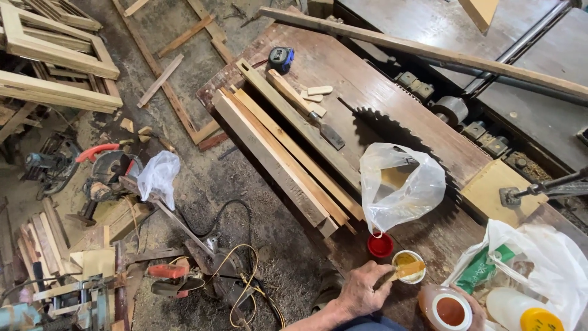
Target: Preparing a batch of adhesive by pouring liquid components into a cup and stirring them with a wooden stick.
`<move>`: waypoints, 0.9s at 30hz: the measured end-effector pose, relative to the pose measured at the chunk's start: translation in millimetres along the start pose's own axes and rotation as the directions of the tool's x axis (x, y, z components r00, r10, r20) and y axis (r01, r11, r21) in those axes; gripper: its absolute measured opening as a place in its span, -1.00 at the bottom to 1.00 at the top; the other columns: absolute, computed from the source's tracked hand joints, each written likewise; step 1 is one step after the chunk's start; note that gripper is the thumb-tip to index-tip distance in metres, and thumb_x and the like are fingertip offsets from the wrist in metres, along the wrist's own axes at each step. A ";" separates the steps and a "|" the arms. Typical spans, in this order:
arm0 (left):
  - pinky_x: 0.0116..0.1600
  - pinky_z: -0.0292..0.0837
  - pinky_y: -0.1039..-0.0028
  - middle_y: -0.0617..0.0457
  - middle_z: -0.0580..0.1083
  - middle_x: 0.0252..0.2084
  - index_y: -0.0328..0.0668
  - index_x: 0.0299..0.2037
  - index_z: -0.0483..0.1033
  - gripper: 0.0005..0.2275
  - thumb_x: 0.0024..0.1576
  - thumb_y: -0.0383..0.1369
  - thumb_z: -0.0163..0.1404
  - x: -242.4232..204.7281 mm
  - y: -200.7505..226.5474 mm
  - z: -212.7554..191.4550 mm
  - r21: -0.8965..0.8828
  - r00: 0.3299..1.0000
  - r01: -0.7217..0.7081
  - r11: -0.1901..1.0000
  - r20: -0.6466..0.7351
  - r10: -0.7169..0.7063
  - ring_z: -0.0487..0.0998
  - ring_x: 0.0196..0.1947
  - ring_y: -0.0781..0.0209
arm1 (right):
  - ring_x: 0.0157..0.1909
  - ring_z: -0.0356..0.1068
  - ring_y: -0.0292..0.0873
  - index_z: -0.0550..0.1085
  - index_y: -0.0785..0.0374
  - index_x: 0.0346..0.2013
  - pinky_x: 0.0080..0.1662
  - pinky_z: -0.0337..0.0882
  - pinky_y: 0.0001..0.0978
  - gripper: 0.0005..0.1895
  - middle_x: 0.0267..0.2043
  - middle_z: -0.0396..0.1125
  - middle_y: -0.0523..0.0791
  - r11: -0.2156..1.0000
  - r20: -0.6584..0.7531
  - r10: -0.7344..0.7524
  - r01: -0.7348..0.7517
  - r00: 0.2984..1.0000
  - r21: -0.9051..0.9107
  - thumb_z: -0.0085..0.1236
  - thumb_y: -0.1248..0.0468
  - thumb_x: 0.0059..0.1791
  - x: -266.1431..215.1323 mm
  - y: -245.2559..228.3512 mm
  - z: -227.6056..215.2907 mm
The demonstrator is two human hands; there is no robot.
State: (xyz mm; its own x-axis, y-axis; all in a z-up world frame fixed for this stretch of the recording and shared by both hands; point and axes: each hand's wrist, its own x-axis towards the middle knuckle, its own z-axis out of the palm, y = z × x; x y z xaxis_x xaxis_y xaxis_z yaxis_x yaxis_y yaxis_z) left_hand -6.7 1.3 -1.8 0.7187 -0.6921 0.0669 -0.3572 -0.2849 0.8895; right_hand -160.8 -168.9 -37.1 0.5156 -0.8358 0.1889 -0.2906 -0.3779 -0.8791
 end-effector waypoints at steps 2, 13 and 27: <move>-0.30 0.49 0.22 -0.11 0.43 -0.26 -0.21 0.11 0.49 -0.72 0.18 -0.44 0.09 1.9 2.3 -0.9 -0.029 1.000 0.008 1.000 -0.017 -0.009 0.48 -0.39 -0.02 | 0.17 0.39 0.10 0.46 0.52 0.17 0.27 0.31 -0.12 -0.42 0.14 0.41 0.21 0.939 0.241 0.309 -0.335 0.920 0.076 0.08 0.19 -0.06 7.0 63.7 -12.1; -0.35 0.45 0.25 -0.07 0.41 -0.29 -0.20 0.11 0.50 -0.71 0.18 -0.44 0.11 4.4 -0.4 2.5 -0.015 1.000 -0.007 1.000 -0.015 0.007 0.45 -0.41 0.02 | 0.15 0.38 0.14 0.42 0.54 0.17 0.31 0.28 -0.13 -0.35 0.14 0.39 0.22 0.964 0.116 0.230 -0.242 0.966 0.105 0.19 0.20 -0.14 -5.7 -3.1 3.8; -0.29 0.57 0.39 0.01 0.56 -0.20 -0.07 0.09 0.54 -0.70 0.13 -0.41 0.12 7.8 1.2 -4.3 -0.011 1.000 0.014 1.000 -0.015 -0.014 0.60 -0.32 0.14 | 0.30 0.36 -0.04 0.29 0.23 0.29 0.30 0.32 -0.24 0.04 0.27 0.33 0.03 0.997 0.352 0.039 -0.016 0.935 -0.069 0.59 0.12 -0.41 20.2 -32.4 -34.1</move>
State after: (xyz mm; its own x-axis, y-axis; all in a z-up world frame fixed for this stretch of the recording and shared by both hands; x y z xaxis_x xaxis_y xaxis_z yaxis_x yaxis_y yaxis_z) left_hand 1.0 -1.5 1.7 0.7325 -0.6781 0.0611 -0.3408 -0.2875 0.8951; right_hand -168.5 -187.1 10.1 0.7544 -0.6563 -0.0117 -0.3538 -0.3916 -0.8494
